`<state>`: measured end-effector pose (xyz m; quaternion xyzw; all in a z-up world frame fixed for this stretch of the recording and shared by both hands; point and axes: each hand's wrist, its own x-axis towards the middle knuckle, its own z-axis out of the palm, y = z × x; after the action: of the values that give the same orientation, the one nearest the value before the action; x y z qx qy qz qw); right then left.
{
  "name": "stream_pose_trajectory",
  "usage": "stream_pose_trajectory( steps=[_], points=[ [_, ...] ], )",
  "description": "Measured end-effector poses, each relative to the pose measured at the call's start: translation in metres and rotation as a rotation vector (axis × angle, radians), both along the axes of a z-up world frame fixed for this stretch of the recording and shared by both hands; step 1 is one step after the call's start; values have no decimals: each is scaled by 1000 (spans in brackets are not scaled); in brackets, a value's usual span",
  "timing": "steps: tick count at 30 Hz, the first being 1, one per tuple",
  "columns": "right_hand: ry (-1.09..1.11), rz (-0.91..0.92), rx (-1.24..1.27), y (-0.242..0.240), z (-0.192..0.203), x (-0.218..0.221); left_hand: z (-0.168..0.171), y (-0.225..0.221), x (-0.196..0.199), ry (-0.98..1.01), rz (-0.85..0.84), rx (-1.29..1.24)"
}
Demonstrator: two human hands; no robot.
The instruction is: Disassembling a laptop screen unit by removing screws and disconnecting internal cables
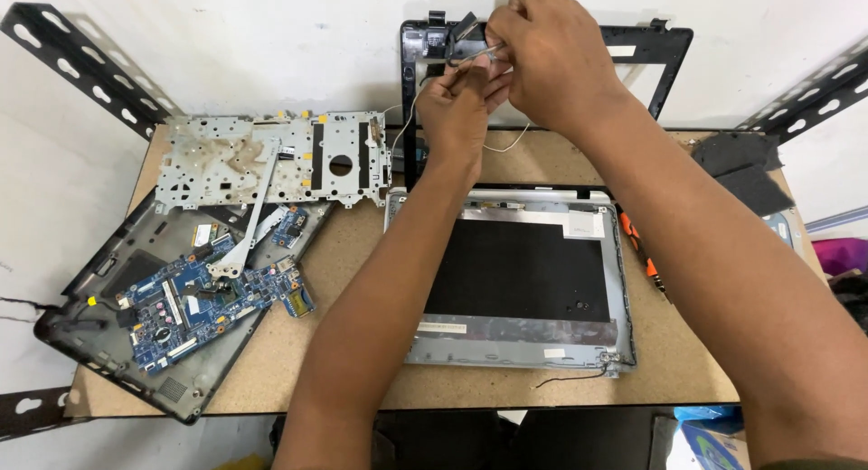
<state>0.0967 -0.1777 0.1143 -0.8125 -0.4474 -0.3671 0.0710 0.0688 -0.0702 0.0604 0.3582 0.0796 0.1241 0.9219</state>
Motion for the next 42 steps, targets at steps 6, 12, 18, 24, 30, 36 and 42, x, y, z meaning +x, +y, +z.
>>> stream_pose_trajectory(
  steps=[6, 12, 18, 24, 30, 36, 42],
  points=[
    [90, 22, -4, -4, 0, 3, 2, 1, -1, 10, -11, 1],
    [148, -12, -98, -15, -4, 9, 5, 1, -3, 92, -43, 22],
    [207, -7, -113, -20, 2, 7, -15, -4, 8, -187, -17, -5],
    [294, 23, -103, -22, 8, 7, -18, -6, 12, -145, -4, -16],
    [396, 9, -140, -26, 11, 8, -17, -6, 10, -156, -18, -14],
    [468, 25, -153, -22, 19, 2, -18, -8, 12, -165, -18, -19],
    [513, 0, -191, -24, 24, 0, -22, -9, 15, -180, -20, -60]
  ],
)
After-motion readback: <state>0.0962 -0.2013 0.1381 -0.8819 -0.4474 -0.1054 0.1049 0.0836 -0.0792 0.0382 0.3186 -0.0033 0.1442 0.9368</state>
